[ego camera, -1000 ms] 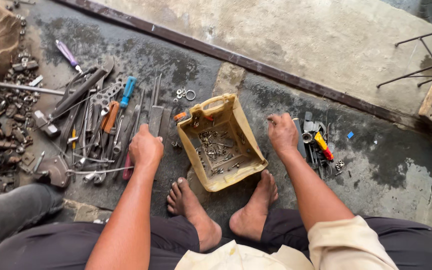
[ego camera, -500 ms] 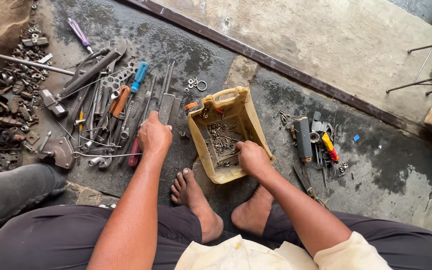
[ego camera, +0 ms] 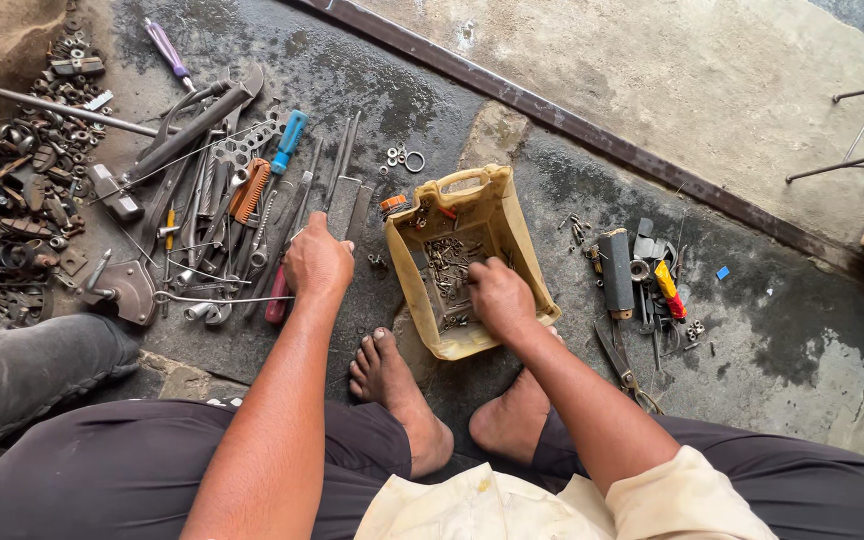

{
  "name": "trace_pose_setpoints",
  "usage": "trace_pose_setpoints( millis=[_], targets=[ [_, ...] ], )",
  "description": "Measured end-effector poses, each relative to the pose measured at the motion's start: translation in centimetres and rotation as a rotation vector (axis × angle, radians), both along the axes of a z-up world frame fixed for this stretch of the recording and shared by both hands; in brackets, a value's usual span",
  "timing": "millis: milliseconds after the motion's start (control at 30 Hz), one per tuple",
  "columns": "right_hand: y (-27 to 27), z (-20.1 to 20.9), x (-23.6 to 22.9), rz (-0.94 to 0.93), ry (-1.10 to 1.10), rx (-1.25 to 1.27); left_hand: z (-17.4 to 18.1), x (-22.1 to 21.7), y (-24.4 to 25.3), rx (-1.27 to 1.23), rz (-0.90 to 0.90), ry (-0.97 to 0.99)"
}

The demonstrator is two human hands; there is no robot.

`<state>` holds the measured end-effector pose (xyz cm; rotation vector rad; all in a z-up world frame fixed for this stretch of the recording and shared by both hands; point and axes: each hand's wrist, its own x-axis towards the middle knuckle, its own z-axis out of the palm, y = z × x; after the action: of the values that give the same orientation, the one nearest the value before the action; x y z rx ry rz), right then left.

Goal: The person sits on the floor and sorts small metal fasteners from a yellow plastic container. They pick up individual screws and bolts, inspect them, and place them back into the container or on the floor.

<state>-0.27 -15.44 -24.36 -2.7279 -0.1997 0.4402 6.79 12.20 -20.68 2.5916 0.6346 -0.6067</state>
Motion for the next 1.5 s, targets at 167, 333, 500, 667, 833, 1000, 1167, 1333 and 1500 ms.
trace_pose_setpoints(
  millis=[167,333,500,667,833,1000,1167,1333,1500],
  targets=[
    [-1.0,-0.3,-0.3,-0.137,0.034,-0.071,0.1,-0.1,-0.2,0.002,0.005,0.03],
    [-0.7,0.6,-0.2,-0.194,0.089,-0.096,0.2,0.0,-0.2,-0.005,0.013,0.017],
    [-0.9,0.4,0.2,-0.234,0.112,-0.117,0.2,0.0,-0.3,0.0,0.014,0.035],
    [-0.6,0.4,0.5,-0.26,0.105,-0.007,0.2,0.0,-0.2,0.011,-0.005,0.012],
    [0.3,0.5,0.5,-0.21,0.005,0.04,0.0,0.0,-0.2,0.011,0.004,0.034],
    [1.1,-0.2,0.6,-0.2,-0.024,0.078,0.1,0.1,-0.3,0.009,0.001,0.032],
    [1.3,-0.6,1.0,-0.109,0.031,0.01,0.3,0.1,-0.2,0.005,0.001,0.059],
    [2.5,1.2,2.1,-0.044,-0.111,0.103,0.3,0.0,-0.2,-0.001,-0.001,0.029],
    [3.4,1.6,2.9,0.05,-0.108,0.009,0.1,0.0,0.0,-0.001,-0.002,0.009]
  ],
)
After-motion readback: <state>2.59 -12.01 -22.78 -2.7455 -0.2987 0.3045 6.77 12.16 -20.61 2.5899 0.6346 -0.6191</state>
